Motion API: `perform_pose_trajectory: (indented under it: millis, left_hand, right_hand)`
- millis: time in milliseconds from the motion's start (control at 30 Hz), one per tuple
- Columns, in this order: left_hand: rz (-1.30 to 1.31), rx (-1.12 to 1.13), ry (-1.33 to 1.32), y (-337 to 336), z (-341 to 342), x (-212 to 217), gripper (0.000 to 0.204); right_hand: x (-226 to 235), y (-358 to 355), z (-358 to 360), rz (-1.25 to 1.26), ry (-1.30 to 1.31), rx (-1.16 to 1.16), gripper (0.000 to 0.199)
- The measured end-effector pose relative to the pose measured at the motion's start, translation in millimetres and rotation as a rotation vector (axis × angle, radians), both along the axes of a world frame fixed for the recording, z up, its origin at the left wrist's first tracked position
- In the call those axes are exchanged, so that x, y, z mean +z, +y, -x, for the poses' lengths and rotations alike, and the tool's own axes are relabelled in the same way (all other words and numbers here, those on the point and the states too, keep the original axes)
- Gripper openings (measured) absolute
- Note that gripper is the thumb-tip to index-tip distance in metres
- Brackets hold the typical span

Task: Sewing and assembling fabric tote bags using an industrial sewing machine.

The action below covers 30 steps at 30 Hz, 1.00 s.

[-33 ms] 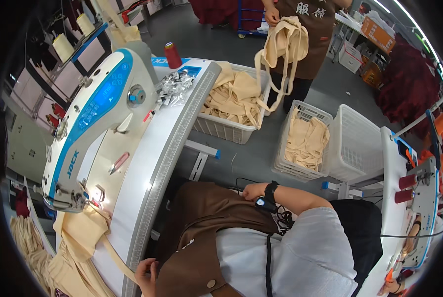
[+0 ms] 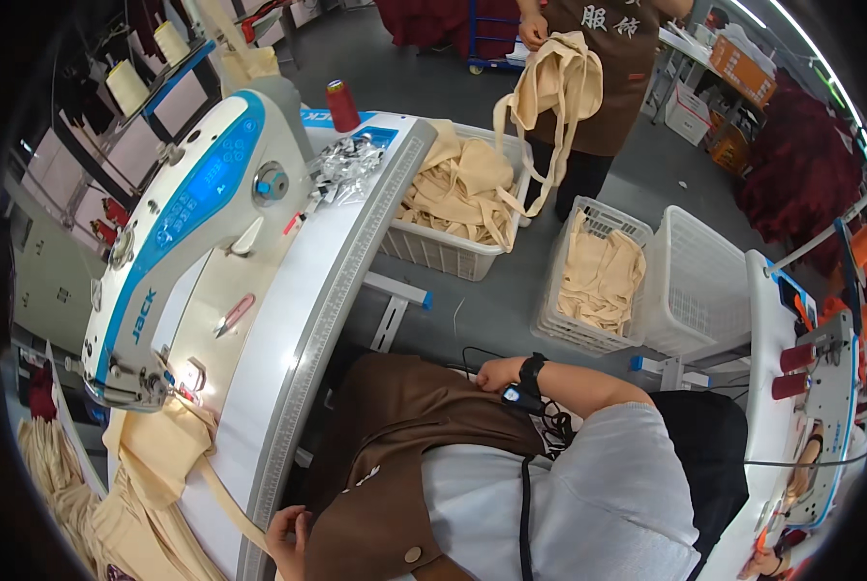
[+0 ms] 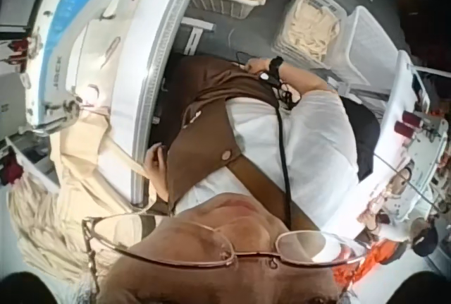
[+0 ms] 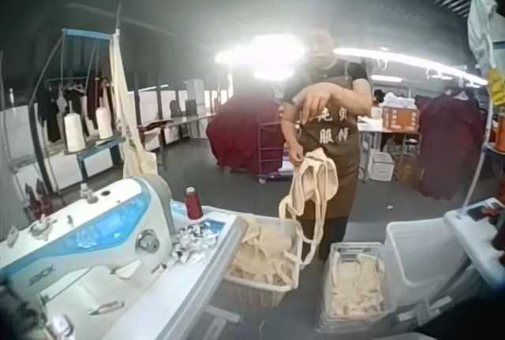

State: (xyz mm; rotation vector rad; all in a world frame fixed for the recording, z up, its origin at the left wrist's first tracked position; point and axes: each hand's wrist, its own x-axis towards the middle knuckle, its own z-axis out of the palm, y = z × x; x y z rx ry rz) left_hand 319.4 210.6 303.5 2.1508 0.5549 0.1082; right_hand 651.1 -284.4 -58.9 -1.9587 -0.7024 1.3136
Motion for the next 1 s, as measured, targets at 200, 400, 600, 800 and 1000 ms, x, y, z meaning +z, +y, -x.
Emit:
perform_pose_trajectory:
  millis: [200,400,600,800,1000]
  left_hand:
    - [0.029,0.063,0.046,12,11,-12,0.012]
    - [0.066,-0.019,-0.017,31,-24,-45,0.014]
    - [0.006,-0.049,0.017,65,-21,-56,0.016]
    - [-0.086,-0.005,0.077,58,4,-52,0.018]
    - [-0.147,0.274,0.255,14,90,-20,0.03]
  right_hand:
    - [17,-2,16,0.046,0.123,0.214,0.038]
    - [-65,-53,42,-0.485,0.159,0.409,0.041]
    - [-85,-64,38,-0.218,0.284,0.404,0.044]
    - [-14,-46,-23,-0.044,0.495,0.201,0.034]
    - [96,21,-87,0.146,0.378,0.219,0.037]
